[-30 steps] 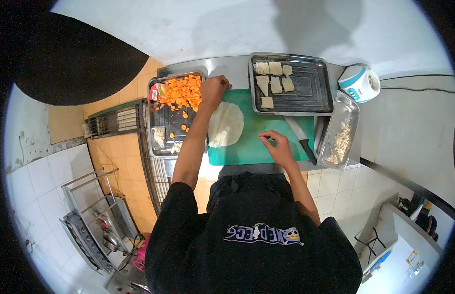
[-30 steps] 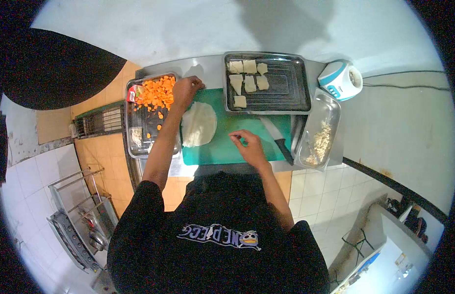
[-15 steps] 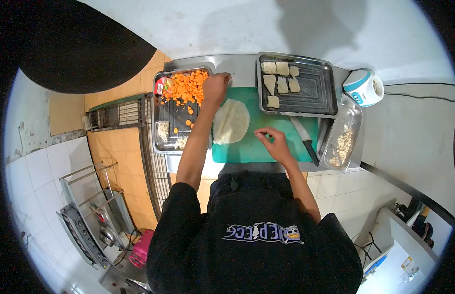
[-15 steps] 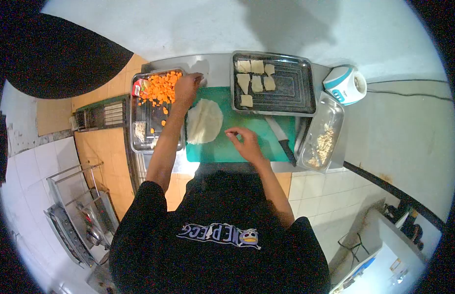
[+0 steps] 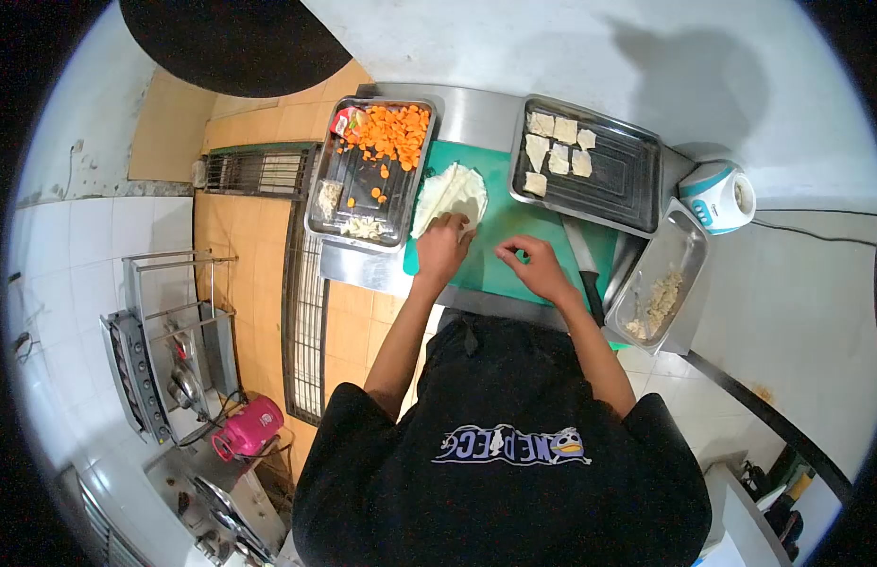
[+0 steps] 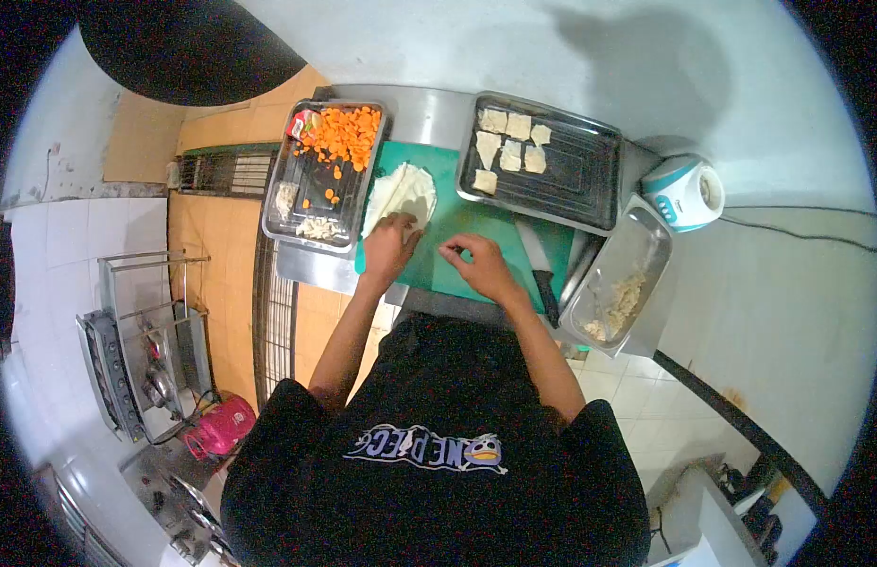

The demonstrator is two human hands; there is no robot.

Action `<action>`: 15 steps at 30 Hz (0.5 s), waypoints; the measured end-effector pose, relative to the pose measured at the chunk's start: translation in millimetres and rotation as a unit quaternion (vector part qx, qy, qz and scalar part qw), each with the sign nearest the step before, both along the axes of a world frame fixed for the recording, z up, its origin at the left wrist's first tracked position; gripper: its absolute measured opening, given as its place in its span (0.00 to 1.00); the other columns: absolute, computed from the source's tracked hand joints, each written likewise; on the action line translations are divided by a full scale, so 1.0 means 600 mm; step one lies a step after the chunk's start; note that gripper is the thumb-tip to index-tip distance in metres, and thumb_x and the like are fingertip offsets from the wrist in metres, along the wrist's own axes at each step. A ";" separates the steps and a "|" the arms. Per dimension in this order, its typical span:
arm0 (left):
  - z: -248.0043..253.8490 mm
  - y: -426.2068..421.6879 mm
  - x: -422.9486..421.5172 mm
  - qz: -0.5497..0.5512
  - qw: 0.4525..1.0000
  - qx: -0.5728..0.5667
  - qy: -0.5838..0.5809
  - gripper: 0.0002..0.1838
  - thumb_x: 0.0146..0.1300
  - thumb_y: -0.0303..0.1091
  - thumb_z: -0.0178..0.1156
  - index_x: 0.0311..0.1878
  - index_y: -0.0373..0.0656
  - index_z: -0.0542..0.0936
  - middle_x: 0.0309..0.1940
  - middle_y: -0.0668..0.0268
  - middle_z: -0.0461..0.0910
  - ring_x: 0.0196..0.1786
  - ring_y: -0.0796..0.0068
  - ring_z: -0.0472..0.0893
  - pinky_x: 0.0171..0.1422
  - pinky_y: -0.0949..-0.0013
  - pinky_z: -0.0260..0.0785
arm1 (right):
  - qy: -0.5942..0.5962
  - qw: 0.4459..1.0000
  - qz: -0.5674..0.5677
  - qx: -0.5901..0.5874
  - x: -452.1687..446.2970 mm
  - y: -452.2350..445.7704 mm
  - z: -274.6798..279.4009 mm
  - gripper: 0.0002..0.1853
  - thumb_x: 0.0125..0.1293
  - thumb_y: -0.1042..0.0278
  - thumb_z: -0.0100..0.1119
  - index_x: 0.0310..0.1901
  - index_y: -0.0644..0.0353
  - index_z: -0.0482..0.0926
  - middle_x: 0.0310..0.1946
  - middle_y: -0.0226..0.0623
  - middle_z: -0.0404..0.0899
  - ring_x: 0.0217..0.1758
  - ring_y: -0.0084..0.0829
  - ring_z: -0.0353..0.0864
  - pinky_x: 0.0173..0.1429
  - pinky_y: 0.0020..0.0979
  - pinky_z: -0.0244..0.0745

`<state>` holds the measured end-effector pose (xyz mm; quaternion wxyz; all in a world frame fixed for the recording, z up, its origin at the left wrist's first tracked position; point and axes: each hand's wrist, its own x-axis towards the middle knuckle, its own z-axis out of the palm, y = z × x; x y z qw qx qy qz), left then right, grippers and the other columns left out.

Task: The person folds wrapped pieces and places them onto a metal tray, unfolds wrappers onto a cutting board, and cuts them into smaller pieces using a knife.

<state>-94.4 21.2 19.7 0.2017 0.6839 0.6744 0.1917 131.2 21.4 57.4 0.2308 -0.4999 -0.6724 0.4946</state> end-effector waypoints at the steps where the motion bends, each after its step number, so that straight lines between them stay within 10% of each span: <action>1: -0.004 -0.003 0.009 0.000 1.000 0.001 0.001 0.12 0.66 0.41 0.72 0.49 0.48 0.86 0.45 0.61 0.88 0.48 0.55 0.88 0.51 0.54 0.81 | 0.001 1.000 0.000 0.001 0.009 -0.007 0.004 0.14 0.73 0.54 0.69 0.46 0.57 0.90 0.44 0.38 0.91 0.46 0.41 0.88 0.48 0.40 0.80; 15: -0.044 0.029 0.069 0.106 0.992 0.043 0.060 0.11 0.70 0.45 0.67 0.43 0.48 0.88 0.40 0.61 0.89 0.44 0.50 0.89 0.46 0.48 0.80 | 0.002 0.999 0.025 0.048 0.179 -0.057 0.012 0.13 0.76 0.57 0.66 0.48 0.57 0.89 0.47 0.41 0.91 0.51 0.41 0.89 0.54 0.41 0.81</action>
